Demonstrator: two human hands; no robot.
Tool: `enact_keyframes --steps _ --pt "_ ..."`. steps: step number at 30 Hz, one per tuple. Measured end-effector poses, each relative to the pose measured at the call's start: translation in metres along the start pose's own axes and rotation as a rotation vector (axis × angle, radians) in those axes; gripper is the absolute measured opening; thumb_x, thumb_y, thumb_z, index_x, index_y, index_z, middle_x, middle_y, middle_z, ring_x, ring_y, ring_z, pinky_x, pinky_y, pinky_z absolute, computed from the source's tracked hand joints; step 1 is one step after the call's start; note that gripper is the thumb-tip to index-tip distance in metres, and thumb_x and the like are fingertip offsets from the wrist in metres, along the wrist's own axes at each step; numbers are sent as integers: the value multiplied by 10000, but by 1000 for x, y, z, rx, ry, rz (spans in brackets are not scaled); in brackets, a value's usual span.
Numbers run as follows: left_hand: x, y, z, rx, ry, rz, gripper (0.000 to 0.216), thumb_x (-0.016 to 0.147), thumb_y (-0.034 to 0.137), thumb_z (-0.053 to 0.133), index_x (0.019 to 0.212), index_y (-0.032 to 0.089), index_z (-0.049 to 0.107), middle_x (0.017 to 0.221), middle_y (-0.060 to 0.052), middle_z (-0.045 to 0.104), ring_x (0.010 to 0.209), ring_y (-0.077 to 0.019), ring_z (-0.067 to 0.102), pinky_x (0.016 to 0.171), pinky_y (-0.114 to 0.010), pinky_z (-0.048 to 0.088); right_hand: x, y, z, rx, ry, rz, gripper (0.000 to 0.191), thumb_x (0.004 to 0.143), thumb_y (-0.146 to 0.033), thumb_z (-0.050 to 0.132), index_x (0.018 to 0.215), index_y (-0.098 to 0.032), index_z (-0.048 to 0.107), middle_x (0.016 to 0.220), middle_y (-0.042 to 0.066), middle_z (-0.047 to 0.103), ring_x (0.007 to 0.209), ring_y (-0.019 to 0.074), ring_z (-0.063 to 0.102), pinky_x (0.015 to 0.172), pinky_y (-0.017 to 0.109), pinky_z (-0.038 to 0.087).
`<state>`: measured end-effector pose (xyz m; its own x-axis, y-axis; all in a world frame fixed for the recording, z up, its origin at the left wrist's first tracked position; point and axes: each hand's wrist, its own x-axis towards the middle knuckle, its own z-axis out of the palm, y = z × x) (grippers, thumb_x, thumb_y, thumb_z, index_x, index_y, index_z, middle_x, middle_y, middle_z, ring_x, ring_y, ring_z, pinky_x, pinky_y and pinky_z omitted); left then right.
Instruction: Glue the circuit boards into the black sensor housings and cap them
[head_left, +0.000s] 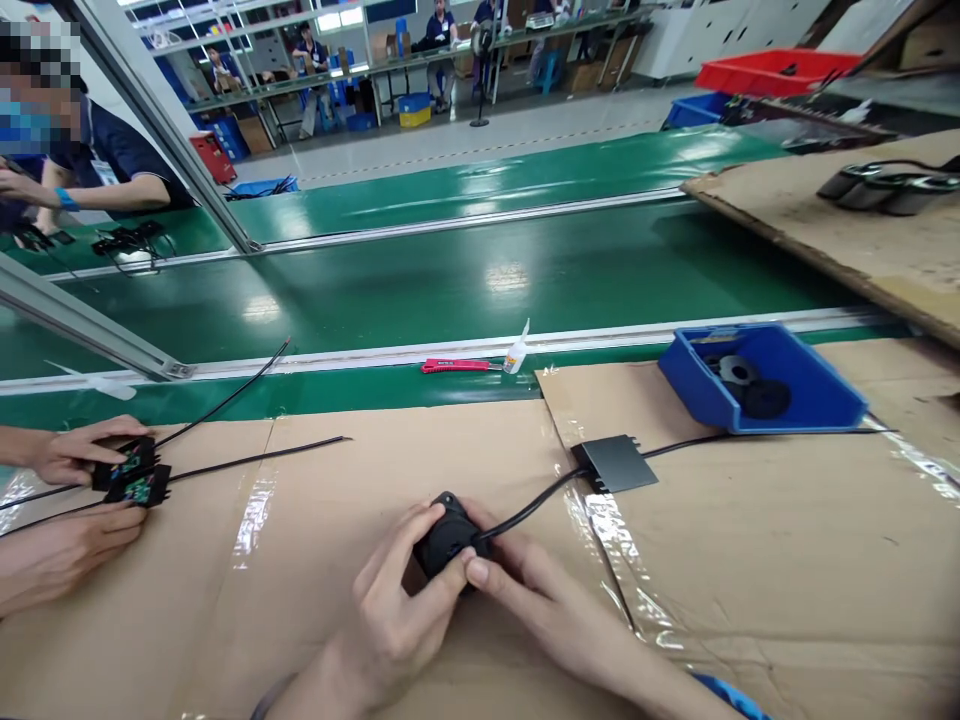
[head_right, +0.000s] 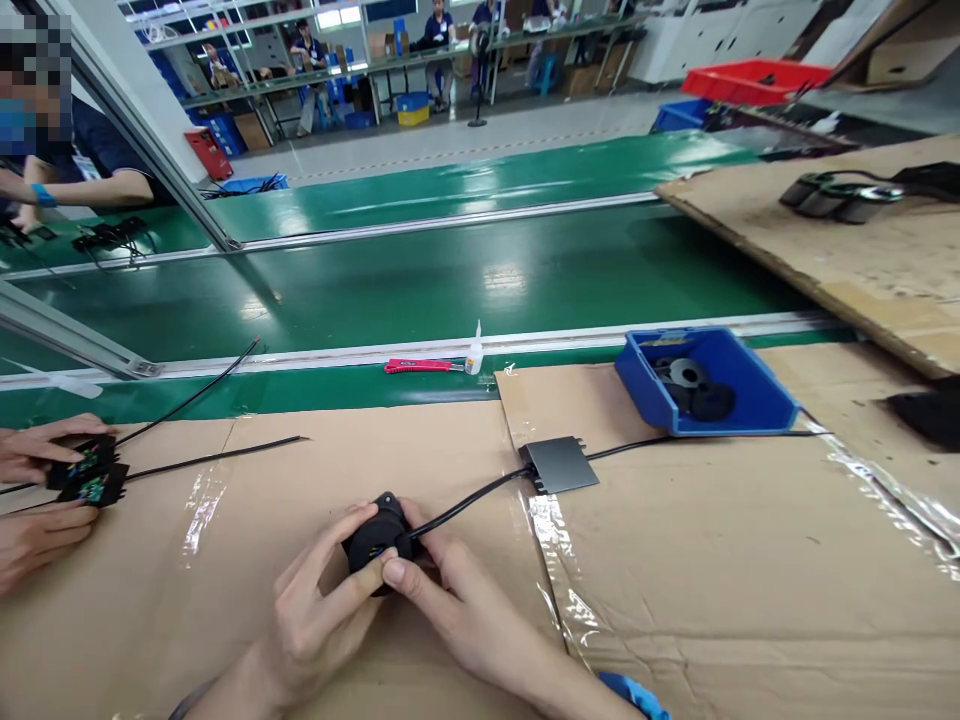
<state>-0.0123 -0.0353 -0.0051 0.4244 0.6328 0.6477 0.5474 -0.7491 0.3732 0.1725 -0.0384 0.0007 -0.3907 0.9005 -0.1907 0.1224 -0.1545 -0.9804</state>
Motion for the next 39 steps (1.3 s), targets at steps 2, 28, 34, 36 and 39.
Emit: enact_keyframes --steps 2,28,34,36,39 --pt "-1 0 -8 -139 -79 -155 483 818 132 681 1268 220 530 1217 -133 624 1146 -253 625 970 -386 555 -1 3 0 98 3 6 562 907 -539 523 1362 -209 523 1376 125 568 1280 259 532 1098 477 397" --pt "26 0 -6 -553 -654 -819 403 963 340 302 1296 136 401 1319 -153 547 1233 -236 504 1071 -402 389 12 7 10 306 58 175 704 662 -559 776 1244 -185 640 1284 85 645 1256 308 525 1127 460 344" --pt "30 -8 -6 -659 -625 -783 302 967 313 331 1184 175 490 1224 -99 610 1172 -216 539 1041 -362 401 18 3 6 344 -25 216 672 629 -534 806 1183 -175 679 1082 61 733 1133 316 599 1039 462 429" --pt "29 -13 -4 -715 -601 -781 308 965 343 362 1160 174 529 1193 -86 630 1149 -220 554 1029 -356 408 19 2 5 322 -22 222 659 623 -553 801 1149 -170 696 1080 64 734 1130 315 600 1046 465 418" --pt "25 -22 0 -827 -561 -829 411 937 470 436 1161 163 592 1213 -87 644 1184 -248 545 1061 -368 388 19 3 4 300 -1 240 682 609 -600 788 1113 -147 711 1118 91 722 1142 323 596 1058 477 405"
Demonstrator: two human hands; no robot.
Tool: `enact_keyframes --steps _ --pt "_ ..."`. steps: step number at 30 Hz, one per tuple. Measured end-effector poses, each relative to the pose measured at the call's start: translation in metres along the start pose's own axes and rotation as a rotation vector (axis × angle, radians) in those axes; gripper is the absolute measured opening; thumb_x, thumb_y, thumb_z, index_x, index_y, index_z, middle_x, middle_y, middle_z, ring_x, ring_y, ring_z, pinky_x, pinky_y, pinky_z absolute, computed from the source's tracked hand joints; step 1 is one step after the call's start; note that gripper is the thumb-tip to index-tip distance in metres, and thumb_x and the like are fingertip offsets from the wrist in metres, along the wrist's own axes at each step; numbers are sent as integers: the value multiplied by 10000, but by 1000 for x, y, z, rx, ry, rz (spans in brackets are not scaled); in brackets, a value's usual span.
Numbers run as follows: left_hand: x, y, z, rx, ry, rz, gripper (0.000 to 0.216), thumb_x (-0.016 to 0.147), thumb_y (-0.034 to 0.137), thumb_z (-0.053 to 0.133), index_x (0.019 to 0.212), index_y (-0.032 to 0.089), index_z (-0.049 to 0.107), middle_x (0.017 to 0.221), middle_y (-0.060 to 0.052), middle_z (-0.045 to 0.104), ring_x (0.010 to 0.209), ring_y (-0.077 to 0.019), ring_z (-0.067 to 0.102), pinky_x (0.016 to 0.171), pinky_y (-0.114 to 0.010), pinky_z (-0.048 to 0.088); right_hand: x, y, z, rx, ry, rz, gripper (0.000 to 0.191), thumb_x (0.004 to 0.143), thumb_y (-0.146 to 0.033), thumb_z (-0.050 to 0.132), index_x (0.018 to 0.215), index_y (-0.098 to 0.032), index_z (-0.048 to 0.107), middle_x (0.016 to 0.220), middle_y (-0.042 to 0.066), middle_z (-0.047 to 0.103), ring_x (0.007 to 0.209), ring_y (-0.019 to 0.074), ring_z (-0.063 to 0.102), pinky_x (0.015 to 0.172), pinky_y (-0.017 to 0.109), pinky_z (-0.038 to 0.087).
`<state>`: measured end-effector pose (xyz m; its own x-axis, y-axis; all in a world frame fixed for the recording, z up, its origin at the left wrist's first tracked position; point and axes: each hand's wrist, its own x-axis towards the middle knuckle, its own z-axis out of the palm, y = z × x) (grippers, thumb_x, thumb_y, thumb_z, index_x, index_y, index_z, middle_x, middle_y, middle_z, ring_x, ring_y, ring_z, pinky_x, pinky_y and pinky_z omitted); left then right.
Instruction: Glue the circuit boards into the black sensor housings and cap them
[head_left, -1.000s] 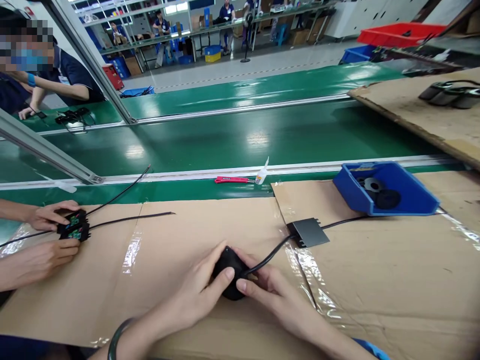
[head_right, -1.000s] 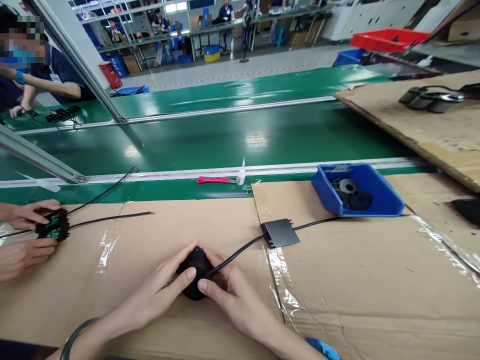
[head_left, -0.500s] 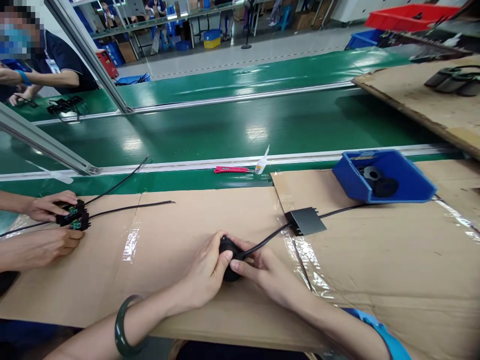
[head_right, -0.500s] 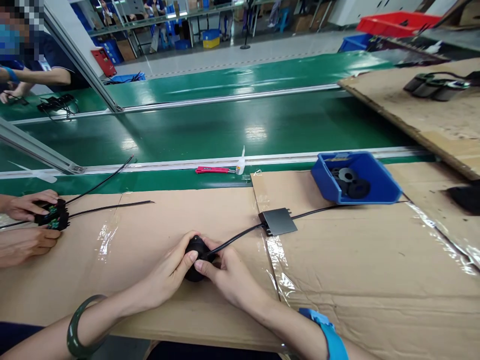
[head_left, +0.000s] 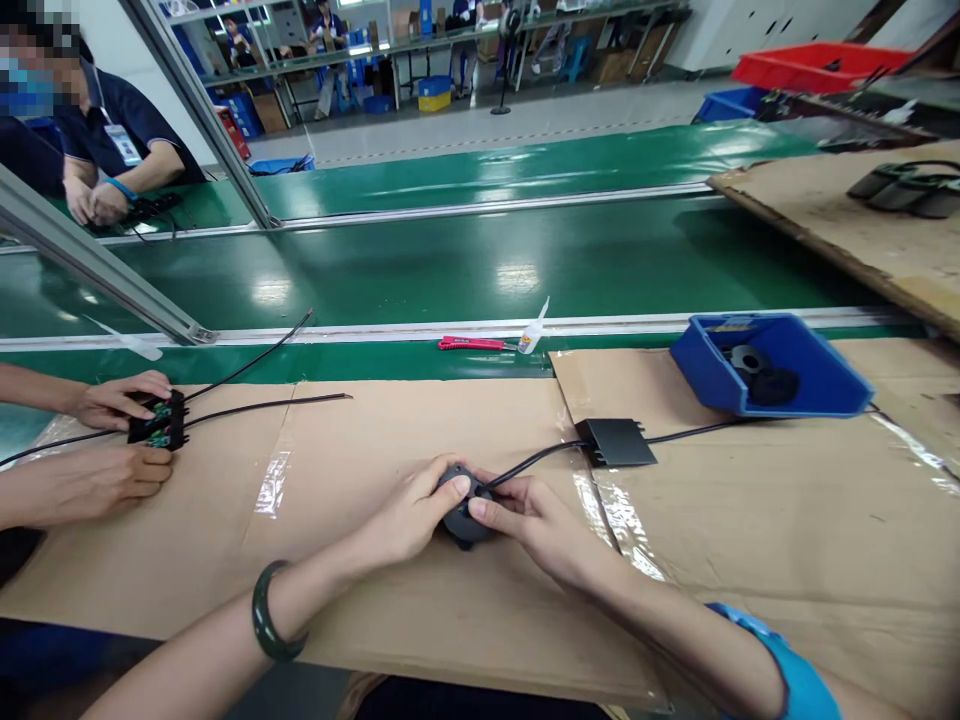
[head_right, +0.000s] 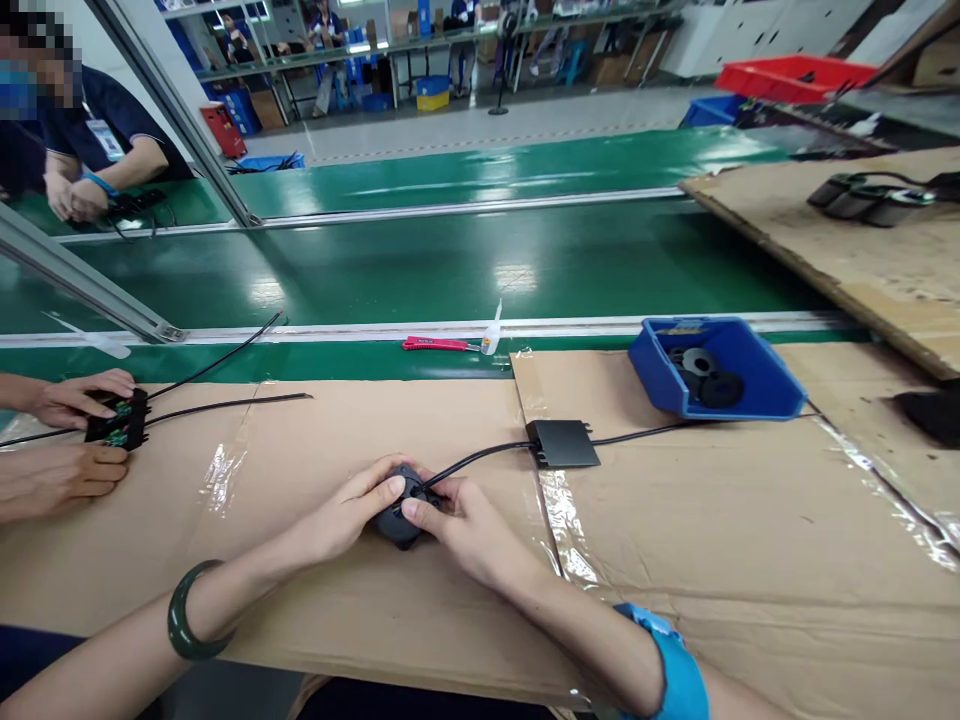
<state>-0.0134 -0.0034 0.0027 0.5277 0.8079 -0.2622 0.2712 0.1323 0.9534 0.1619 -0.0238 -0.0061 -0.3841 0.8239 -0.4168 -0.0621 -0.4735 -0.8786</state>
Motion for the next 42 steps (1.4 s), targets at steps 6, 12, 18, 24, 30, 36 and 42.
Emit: enact_keyframes --steps 6,12,18,24,30,36,42 --pt "-3 -8 -10 -315 21 -254 704 848 695 467 1293 162 583 1366 -116 575 1265 -336 504 1031 -479 434 -2 1 -2 -12 37 8 695 597 -605 797 1109 -144 711 1166 124 701 1206 335 562 1071 483 400" --pt "-12 -8 -3 -80 38 -126 676 860 532 554 1420 165 458 1514 -82 404 1420 -307 317 1200 -452 210 -2 3 -3 -32 52 11 708 576 -621 802 1091 -144 714 1172 131 696 1167 333 584 1046 492 425" --pt "-15 -3 5 139 51 -152 658 932 444 374 1480 83 327 1553 -115 313 1440 -257 292 1207 -409 215 -3 -1 -6 -64 -81 41 697 625 -600 780 1139 -140 686 1170 116 692 1136 306 599 1053 473 411" --pt "-13 0 -4 206 -17 -138 605 949 394 363 1481 108 328 1554 -113 315 1440 -249 291 1209 -442 199 -3 -9 -3 -42 -122 29 696 602 -500 817 1200 -188 646 1054 66 716 1084 291 604 1035 474 402" --pt "-14 3 -3 244 -22 -30 538 959 419 390 1443 185 406 1503 -95 423 1397 -253 376 1188 -430 266 -4 -3 5 -46 -39 -36 553 598 -476 810 1041 -161 711 981 68 707 1019 294 604 980 439 434" --pt "-19 2 0 335 -38 -98 627 981 435 275 1496 78 273 1557 -153 293 1441 -268 286 1202 -458 212 -4 5 2 -126 45 -8 468 598 -543 795 836 -144 741 835 55 706 919 293 611 911 426 464" --pt "-15 3 -7 311 -56 -6 564 971 467 337 1425 141 409 1499 -145 416 1388 -270 379 1174 -436 265 -3 -1 1 -94 -9 -1 533 627 -637 742 758 -120 732 767 66 703 826 266 637 900 443 473"
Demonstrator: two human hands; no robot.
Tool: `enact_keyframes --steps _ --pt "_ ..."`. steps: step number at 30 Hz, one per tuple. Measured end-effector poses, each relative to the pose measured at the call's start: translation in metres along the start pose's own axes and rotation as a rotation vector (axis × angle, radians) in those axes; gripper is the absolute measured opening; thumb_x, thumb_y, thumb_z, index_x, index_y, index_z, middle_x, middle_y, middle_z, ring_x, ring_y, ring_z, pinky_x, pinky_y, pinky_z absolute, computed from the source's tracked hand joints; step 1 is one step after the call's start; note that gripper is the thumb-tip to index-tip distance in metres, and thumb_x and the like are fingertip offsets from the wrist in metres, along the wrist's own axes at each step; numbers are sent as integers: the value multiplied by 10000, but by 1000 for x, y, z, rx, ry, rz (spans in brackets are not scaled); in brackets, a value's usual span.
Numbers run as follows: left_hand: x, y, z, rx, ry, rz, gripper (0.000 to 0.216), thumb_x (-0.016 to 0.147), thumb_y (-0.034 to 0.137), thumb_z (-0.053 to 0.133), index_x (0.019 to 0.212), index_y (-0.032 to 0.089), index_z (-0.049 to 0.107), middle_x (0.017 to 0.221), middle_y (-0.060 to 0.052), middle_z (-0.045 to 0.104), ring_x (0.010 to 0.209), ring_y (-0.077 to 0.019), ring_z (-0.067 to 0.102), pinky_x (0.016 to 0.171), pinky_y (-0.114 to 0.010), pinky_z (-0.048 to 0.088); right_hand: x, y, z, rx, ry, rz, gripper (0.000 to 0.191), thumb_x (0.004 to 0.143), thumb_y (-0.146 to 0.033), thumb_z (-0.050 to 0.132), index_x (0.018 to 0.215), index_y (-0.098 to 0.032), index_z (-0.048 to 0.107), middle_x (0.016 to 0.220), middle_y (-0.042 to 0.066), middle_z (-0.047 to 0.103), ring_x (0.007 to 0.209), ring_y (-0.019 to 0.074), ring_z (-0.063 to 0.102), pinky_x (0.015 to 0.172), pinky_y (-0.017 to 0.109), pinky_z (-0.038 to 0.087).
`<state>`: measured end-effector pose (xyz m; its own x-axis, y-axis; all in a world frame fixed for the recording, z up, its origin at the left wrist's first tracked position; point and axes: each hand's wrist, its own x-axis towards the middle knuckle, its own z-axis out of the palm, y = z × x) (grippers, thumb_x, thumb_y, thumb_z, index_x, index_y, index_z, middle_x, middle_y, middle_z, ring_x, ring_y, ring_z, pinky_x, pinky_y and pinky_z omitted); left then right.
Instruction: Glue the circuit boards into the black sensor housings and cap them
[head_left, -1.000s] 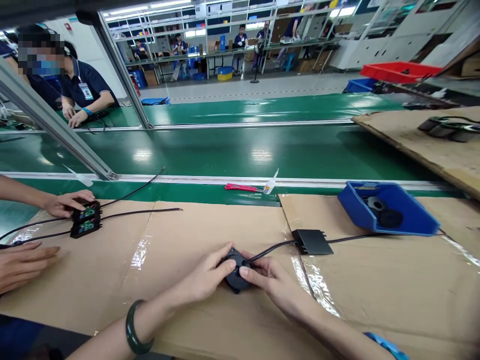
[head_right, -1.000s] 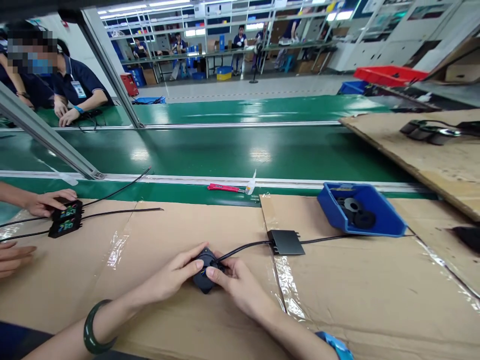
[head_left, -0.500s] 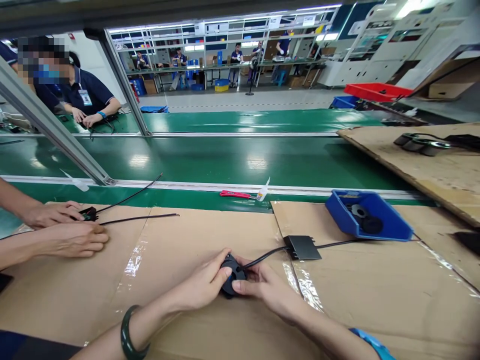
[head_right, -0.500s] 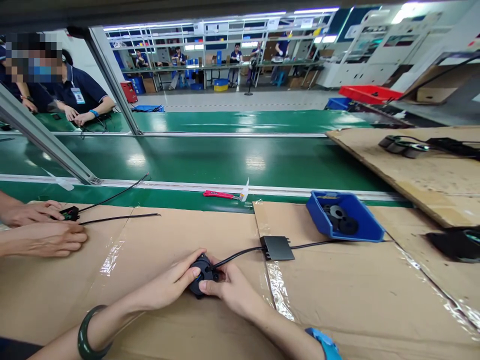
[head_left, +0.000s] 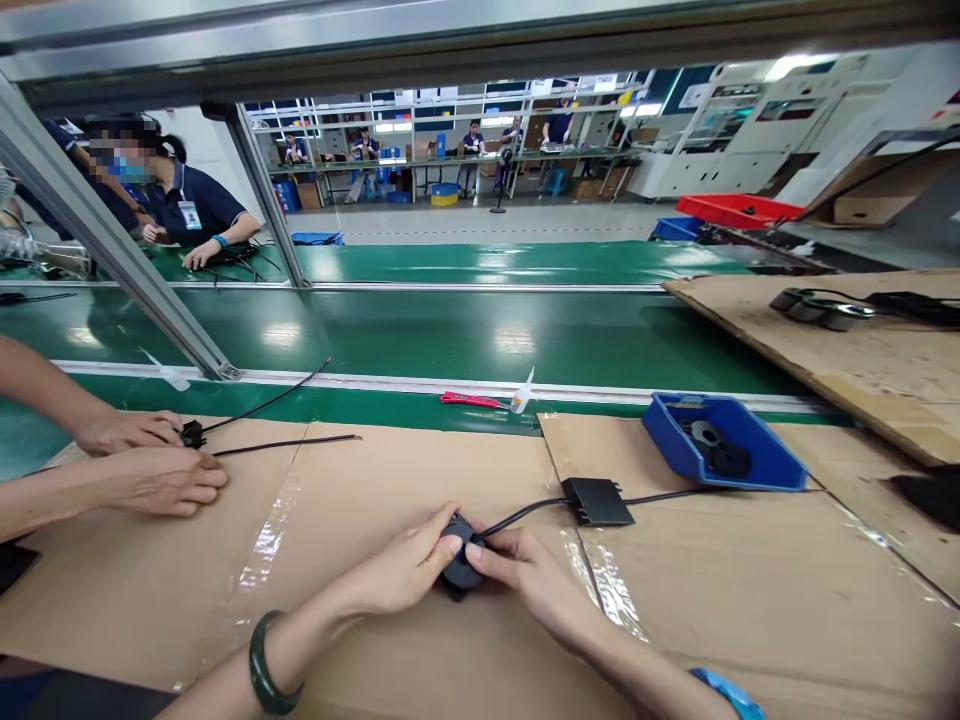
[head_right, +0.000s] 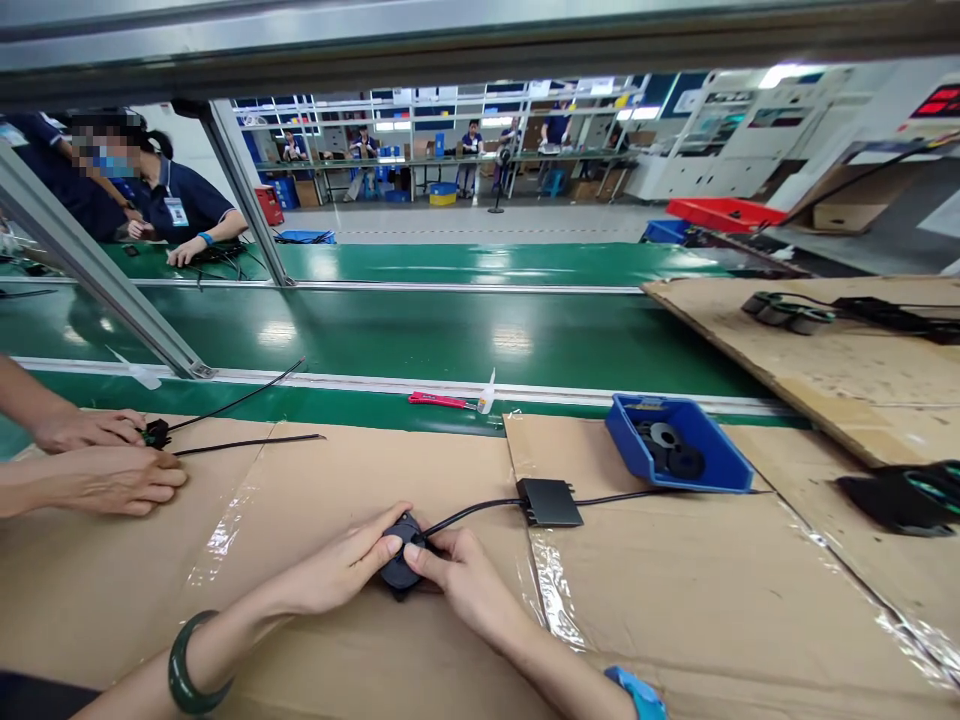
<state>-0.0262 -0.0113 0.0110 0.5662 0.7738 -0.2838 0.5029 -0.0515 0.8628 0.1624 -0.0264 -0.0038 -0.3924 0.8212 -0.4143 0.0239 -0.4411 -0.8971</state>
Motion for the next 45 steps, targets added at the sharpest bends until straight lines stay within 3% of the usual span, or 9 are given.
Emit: enact_keyframes --steps 5,14,19,23,26,30,40,45 --pt "3 1 -5 -79 -12 120 408 974 390 361 1277 170 522 1329 -107 581 1240 -224 520 1083 -360 374 -1 -6 -1 48 -76 13 563 629 -643 738 862 -131 748 844 76 729 882 273 665 944 465 471" --pt "2 1 -1 -64 9 81 423 963 365 366 1314 175 504 1376 -110 551 1277 -243 488 1110 -410 352 -2 -15 -1 -13 -111 -35 600 595 -418 797 1149 -217 686 1088 58 717 1104 294 598 1030 464 408" --pt "0 1 5 -41 47 35 529 959 429 355 1408 162 436 1486 -121 443 1378 -263 389 1178 -454 254 -2 -14 3 -77 -82 -100 511 643 -371 728 1128 -216 692 1147 53 694 1143 298 561 1058 463 374" --pt "1 -3 12 -57 112 5 615 963 498 297 1428 113 411 1512 -144 397 1404 -260 358 1189 -439 237 -3 -12 4 -77 -52 -119 474 665 -391 717 1096 -196 699 1076 62 709 1093 297 581 1037 465 390" --pt "4 -5 13 -87 163 0 554 971 463 279 1378 134 460 1452 -128 485 1349 -237 437 1150 -397 308 -3 -13 3 -81 -50 -80 462 654 -399 724 1070 -197 706 1024 54 718 1063 298 592 1013 468 411" --pt "8 -2 11 -80 154 29 364 931 373 390 1211 187 526 1240 -81 640 1155 -225 576 1016 -358 426 -3 -16 4 -76 -61 -96 482 628 -403 741 1066 -203 708 1051 54 715 1082 305 581 1027 480 395" --pt "10 13 12 54 144 11 221 914 330 396 1053 227 535 1096 -46 669 1020 -247 606 869 -342 438 -5 -5 14 -79 50 -148 543 634 -373 708 1145 -194 670 1174 79 672 1209 338 503 1113 497 294" --pt "11 15 14 107 181 14 239 928 333 378 1065 243 553 1111 -32 674 1020 -238 608 862 -323 421 -3 6 12 -81 104 -176 555 646 -402 715 1148 -172 657 1210 104 648 1201 342 509 1099 487 323"
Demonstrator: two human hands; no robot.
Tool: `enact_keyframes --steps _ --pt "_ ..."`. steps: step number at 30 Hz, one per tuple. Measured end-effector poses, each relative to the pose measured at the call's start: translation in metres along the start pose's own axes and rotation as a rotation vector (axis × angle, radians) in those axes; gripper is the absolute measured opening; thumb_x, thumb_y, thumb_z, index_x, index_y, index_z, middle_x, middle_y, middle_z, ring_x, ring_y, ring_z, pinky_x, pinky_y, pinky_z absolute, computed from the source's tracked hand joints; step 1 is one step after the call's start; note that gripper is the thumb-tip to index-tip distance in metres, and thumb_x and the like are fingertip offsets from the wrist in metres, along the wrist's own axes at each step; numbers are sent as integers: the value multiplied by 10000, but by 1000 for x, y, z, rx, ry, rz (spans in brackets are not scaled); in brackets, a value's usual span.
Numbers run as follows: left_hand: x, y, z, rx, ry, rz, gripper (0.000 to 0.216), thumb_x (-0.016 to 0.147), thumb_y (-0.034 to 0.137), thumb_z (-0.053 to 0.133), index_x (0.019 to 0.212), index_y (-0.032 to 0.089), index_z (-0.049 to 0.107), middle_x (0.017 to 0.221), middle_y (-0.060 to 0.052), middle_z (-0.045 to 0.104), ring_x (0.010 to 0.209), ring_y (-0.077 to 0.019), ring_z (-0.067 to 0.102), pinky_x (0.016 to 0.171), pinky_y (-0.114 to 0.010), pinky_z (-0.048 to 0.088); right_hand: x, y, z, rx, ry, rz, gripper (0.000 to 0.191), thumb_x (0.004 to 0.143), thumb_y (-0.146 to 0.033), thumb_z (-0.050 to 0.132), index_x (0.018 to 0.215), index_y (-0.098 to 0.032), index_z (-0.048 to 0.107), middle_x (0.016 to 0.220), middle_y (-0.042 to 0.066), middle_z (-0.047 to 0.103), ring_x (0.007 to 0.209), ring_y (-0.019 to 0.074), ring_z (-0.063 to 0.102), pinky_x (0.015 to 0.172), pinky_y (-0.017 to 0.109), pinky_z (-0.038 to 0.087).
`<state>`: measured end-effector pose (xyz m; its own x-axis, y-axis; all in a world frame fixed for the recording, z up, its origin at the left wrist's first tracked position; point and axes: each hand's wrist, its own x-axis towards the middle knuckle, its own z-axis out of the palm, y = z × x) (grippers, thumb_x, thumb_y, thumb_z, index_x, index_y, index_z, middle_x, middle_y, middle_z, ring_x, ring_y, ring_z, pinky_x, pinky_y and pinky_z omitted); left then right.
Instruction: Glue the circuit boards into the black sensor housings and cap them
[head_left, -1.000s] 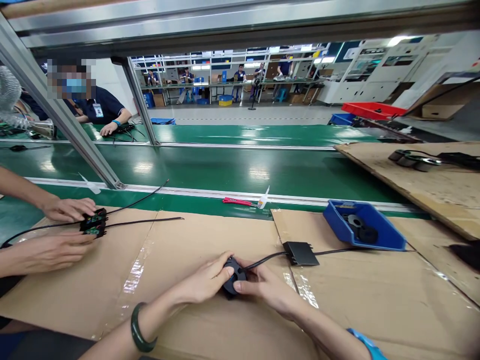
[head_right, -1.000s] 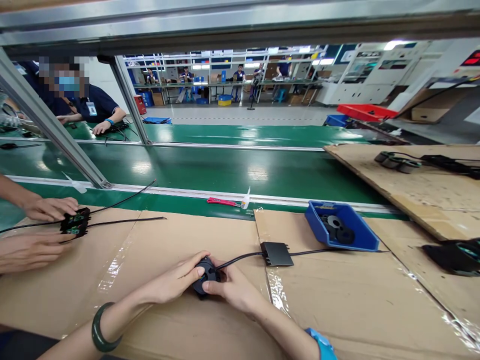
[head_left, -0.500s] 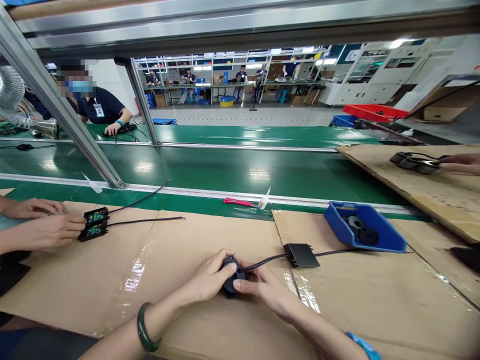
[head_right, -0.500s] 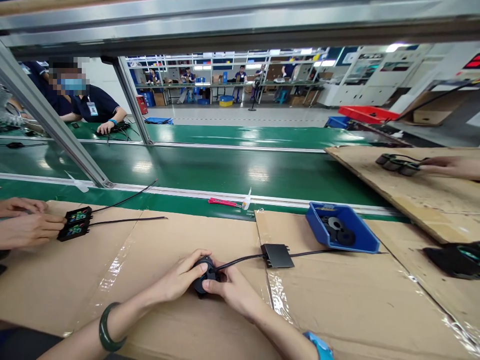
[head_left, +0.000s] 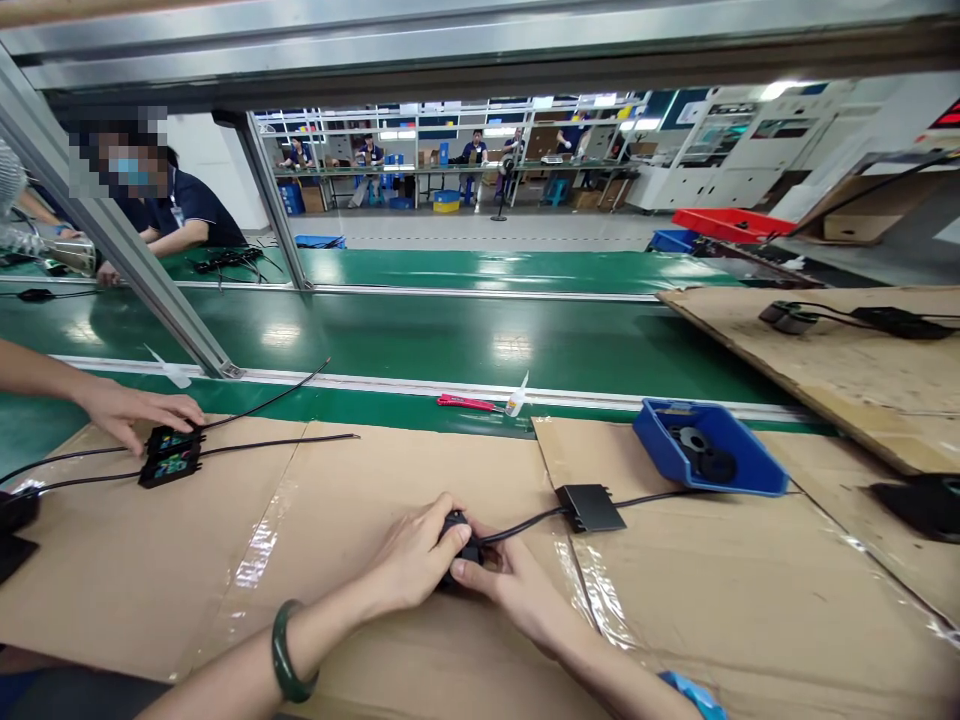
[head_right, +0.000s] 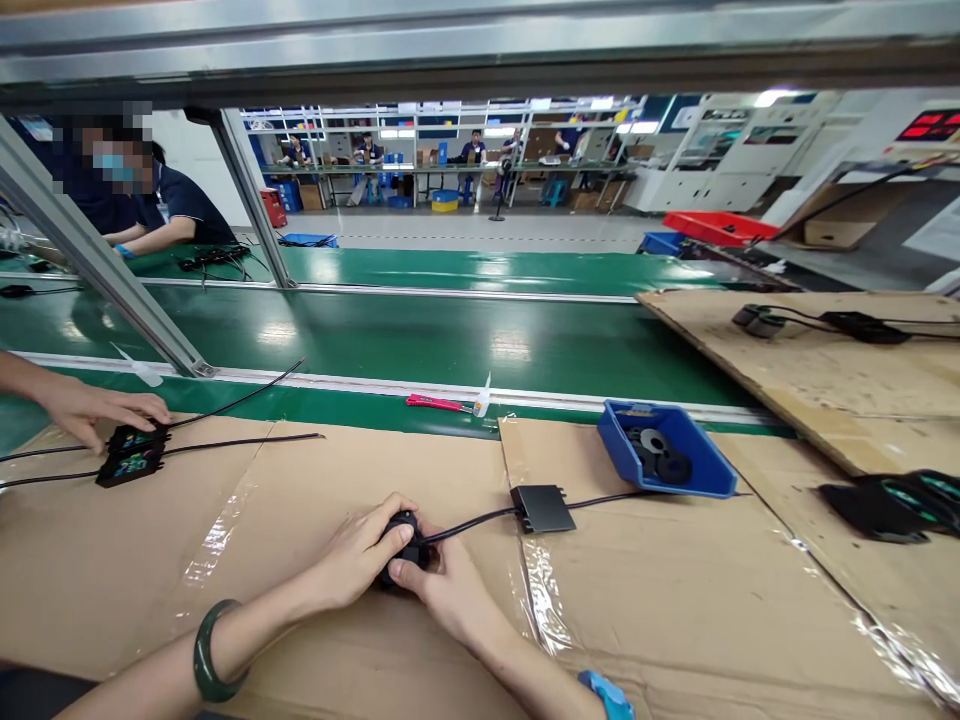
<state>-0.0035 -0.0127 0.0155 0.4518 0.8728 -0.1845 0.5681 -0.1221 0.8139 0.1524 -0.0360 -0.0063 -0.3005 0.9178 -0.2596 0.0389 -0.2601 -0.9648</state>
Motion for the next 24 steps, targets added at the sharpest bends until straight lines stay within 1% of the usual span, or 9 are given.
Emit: enact_keyframes --steps 3,6,9,12,14,18,21,22,24 --pt "2 0 1 26 8 15 232 928 325 390 1060 244 562 1086 -25 686 984 -227 617 835 -308 422 1 6 0 2 15 -1 547 659 -431 714 1130 -159 661 1216 123 641 1176 344 525 1077 497 350" --pt "4 -2 2 44 16 37 231 940 331 385 1020 237 580 1034 -18 696 937 -214 626 794 -288 424 3 8 -1 30 3 -7 552 658 -472 734 1112 -166 669 1160 107 672 1187 345 526 1068 502 366" --pt "5 -4 2 50 5 71 296 969 365 348 932 219 603 958 -18 703 875 -199 629 747 -266 426 3 6 -4 57 -54 -2 570 655 -503 765 1099 -158 673 1073 100 704 1098 329 590 1022 496 419" --pt "5 -5 -1 46 -18 105 351 991 383 315 894 211 605 953 -21 703 869 -190 630 737 -254 427 1 -1 -11 70 -136 2 604 674 -562 749 1121 -164 669 1117 103 692 1088 309 603 1027 476 420" --pt "5 -5 -5 33 -47 131 341 999 377 312 934 223 609 1001 -13 703 910 -185 634 769 -248 432 0 -6 -16 58 -180 20 610 706 -613 701 1142 -189 669 1186 97 667 1129 302 583 1051 468 398" --pt "8 -5 -13 18 -127 155 285 993 358 332 1166 259 535 1146 -23 672 1044 -206 617 902 -288 429 -1 -12 -24 -34 -223 -6 567 792 -636 601 1161 -211 669 1220 84 649 1129 284 577 1047 444 395" --pt "11 -5 -17 43 -185 109 292 982 356 338 1224 267 476 1171 -42 656 1079 -235 601 933 -342 427 3 -9 -25 -59 -252 -50 517 840 -613 557 1138 -207 672 1108 67 681 1045 257 600 980 398 435" --pt "11 -5 -18 56 -199 101 293 979 358 336 1225 272 471 1160 -44 656 1072 -241 601 930 -354 430 4 -8 -25 -63 -257 -48 501 844 -615 550 1090 -200 685 1026 57 693 984 245 609 934 378 453" --pt "12 -5 -19 78 -214 98 296 977 365 332 1227 283 468 1126 -42 659 1044 -247 606 915 -367 437 7 -4 -25 -78 -253 -28 505 835 -644 538 905 -175 710 815 33 674 805 211 597 809 336 475"
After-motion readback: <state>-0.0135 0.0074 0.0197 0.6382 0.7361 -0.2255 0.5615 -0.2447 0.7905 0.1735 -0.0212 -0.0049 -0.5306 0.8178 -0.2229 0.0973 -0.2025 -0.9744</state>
